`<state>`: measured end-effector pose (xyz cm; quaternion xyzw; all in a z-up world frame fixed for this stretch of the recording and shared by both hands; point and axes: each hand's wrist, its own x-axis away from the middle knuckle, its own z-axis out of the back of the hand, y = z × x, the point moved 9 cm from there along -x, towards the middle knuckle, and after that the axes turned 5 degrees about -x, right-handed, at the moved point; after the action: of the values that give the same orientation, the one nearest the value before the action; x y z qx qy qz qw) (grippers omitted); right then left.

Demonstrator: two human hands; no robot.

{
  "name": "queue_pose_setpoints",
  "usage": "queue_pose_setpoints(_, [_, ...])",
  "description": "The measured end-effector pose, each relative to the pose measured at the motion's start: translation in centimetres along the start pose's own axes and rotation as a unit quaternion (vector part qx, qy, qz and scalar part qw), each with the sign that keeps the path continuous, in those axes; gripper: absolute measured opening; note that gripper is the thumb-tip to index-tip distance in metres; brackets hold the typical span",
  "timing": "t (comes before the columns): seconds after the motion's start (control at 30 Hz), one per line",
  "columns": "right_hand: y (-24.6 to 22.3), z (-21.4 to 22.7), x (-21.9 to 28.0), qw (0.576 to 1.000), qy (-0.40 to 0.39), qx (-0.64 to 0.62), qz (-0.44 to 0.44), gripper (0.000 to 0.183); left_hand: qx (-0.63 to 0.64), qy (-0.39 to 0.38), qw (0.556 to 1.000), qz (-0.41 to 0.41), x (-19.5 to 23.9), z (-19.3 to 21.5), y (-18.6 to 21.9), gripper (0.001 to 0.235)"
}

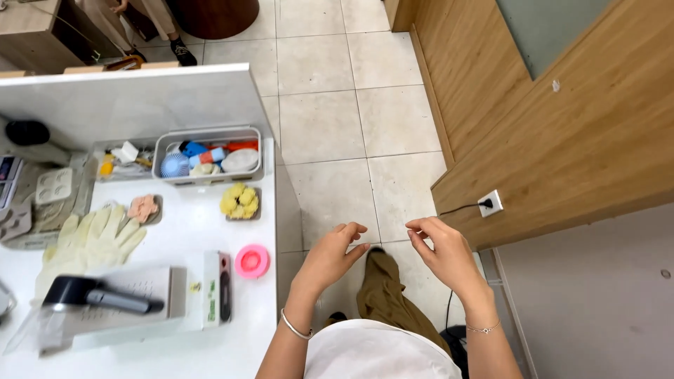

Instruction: Moving small green gift boxes from a display shelf to a larger collection on a workbench.

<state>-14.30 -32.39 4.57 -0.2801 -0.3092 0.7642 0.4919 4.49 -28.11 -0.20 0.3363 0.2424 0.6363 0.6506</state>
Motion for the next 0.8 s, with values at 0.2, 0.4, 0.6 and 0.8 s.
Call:
queue_pose_setpoints(0.2, [3.5, 1.7, -11.9, 1.0, -0.015, -0.003, -0.001, 0.013, -0.005, 0.027, 1.0, 0.005, -12.1, 1.6, -1.0, 0.033])
queue_pose_setpoints(0.4, [7.8, 4.6, -25.2, 0.999, -0.026, 0.015, 0.041, 0.014, -0.011, 0.043, 0.999, 0.024, -25.7, 4.5, 0.3, 0.032])
queue_pose_setpoints(0.6, [11.6, 7.1, -36.3, 0.997, -0.029, 0.034, 0.055, 0.013, 0.016, 0.063, 0.998, 0.022, -36.3, 5.6, 0.2, 0.031])
queue_pose_setpoints(0.8, [15.4, 6.6, -45.7, 0.998, -0.035, 0.023, 0.037, 0.013, 0.002, 0.031, 0.998, 0.063, -45.3, 7.6, -2.4, 0.031])
